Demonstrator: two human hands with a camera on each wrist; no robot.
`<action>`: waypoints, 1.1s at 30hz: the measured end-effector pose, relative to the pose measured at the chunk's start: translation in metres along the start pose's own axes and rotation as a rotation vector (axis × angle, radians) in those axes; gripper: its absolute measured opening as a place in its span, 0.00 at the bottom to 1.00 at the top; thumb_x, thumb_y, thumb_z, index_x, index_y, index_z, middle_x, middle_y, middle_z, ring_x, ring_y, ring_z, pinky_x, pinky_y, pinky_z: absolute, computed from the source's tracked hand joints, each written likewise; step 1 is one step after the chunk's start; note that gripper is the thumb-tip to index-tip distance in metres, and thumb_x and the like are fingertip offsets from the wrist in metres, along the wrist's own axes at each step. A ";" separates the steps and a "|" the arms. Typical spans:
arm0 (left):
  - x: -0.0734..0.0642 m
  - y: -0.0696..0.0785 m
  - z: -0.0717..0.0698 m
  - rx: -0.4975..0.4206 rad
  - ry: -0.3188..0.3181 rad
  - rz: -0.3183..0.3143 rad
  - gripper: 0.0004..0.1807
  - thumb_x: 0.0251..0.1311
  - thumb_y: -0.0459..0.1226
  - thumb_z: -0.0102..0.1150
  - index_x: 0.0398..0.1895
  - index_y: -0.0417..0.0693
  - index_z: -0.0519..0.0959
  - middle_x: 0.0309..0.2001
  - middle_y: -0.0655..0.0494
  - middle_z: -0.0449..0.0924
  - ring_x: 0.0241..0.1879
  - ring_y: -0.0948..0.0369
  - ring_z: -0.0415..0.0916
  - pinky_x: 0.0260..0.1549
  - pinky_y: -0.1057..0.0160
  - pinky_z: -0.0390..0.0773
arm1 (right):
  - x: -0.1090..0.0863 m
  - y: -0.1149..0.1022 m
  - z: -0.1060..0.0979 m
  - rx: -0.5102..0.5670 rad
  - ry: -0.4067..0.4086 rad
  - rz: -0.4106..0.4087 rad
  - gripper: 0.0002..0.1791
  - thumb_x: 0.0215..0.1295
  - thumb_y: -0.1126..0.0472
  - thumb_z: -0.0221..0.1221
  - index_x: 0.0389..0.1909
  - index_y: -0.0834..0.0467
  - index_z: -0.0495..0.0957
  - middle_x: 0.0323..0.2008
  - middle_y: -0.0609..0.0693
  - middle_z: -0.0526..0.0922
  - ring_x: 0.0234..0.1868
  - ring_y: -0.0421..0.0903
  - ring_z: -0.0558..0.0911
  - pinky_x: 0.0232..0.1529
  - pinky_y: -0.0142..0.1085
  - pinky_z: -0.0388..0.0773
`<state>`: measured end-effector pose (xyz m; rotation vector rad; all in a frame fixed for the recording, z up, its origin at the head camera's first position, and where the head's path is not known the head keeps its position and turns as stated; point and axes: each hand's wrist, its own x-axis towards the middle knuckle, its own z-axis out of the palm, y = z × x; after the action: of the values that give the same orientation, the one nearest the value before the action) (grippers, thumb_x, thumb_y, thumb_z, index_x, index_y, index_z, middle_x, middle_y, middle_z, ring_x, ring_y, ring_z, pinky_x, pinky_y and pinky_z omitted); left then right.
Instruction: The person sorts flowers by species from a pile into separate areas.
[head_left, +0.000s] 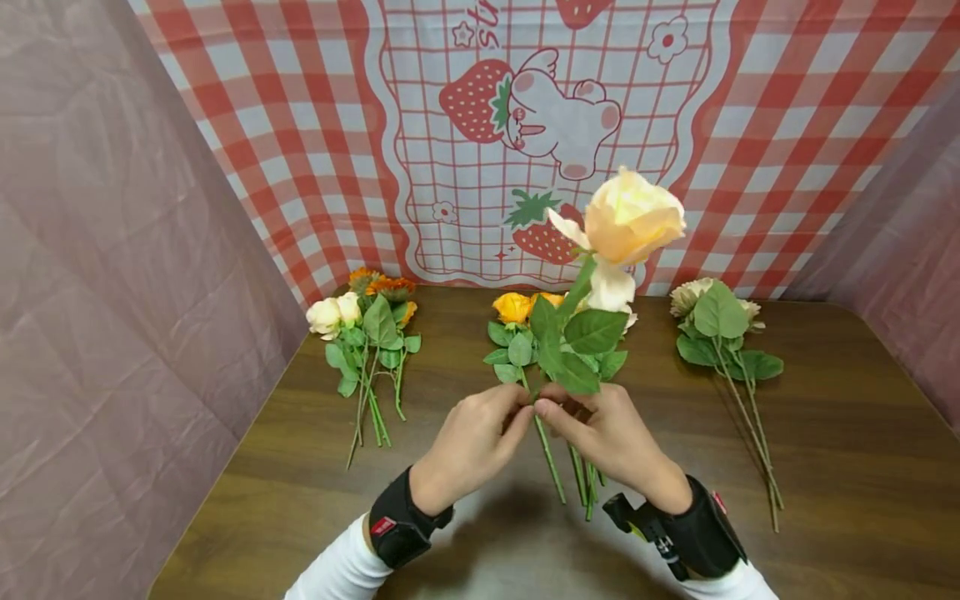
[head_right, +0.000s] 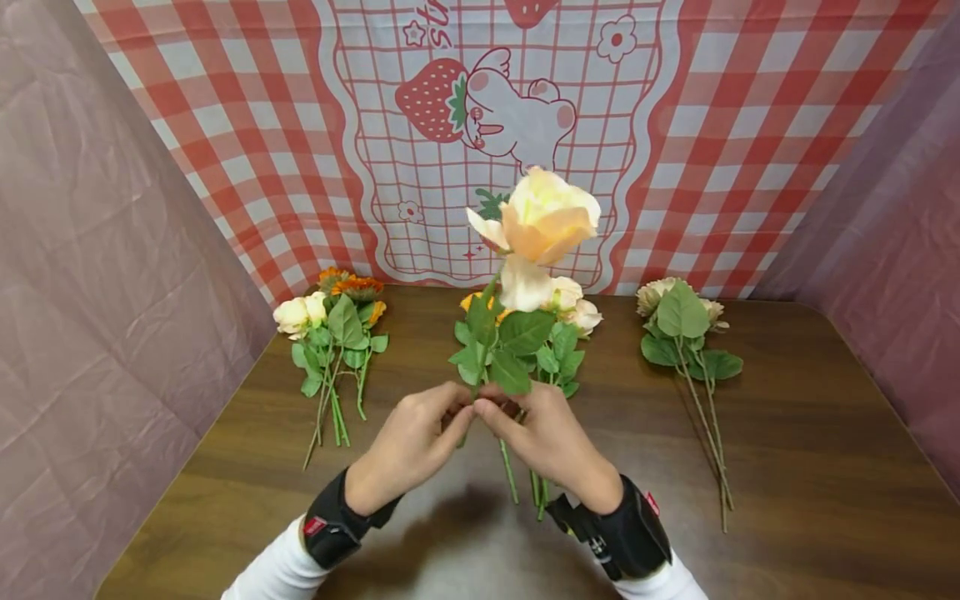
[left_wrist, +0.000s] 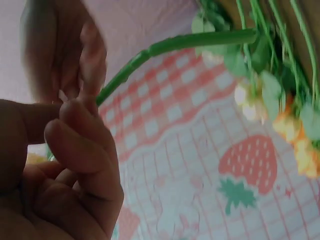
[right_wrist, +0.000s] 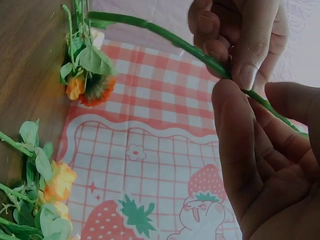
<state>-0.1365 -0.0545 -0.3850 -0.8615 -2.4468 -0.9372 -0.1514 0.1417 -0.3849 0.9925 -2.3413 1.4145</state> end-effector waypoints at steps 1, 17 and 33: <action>-0.001 0.002 0.003 -0.003 -0.004 0.005 0.04 0.68 0.32 0.56 0.35 0.46 0.78 0.27 0.60 0.76 0.23 0.69 0.68 0.22 0.74 0.67 | 0.000 0.000 -0.001 0.008 0.008 0.001 0.06 0.65 0.69 0.63 0.38 0.55 0.84 0.24 0.43 0.81 0.21 0.33 0.75 0.21 0.32 0.74; -0.005 0.007 0.014 0.048 -0.068 -0.002 0.05 0.69 0.33 0.55 0.39 0.46 0.81 0.30 0.60 0.81 0.24 0.70 0.70 0.23 0.74 0.69 | -0.001 0.005 -0.006 -0.071 0.095 0.185 0.02 0.64 0.69 0.64 0.36 0.63 0.83 0.25 0.49 0.85 0.20 0.36 0.80 0.20 0.33 0.77; -0.006 0.010 0.012 0.080 -0.059 0.022 0.05 0.66 0.33 0.58 0.40 0.47 0.82 0.33 0.60 0.84 0.26 0.70 0.76 0.24 0.72 0.75 | 0.002 0.053 -0.020 -0.202 0.019 0.449 0.07 0.68 0.64 0.61 0.36 0.63 0.85 0.21 0.50 0.83 0.21 0.44 0.82 0.20 0.31 0.70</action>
<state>-0.1272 -0.0430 -0.3922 -0.8986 -2.5010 -0.8106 -0.1904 0.1741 -0.4106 0.4115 -2.7400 1.2732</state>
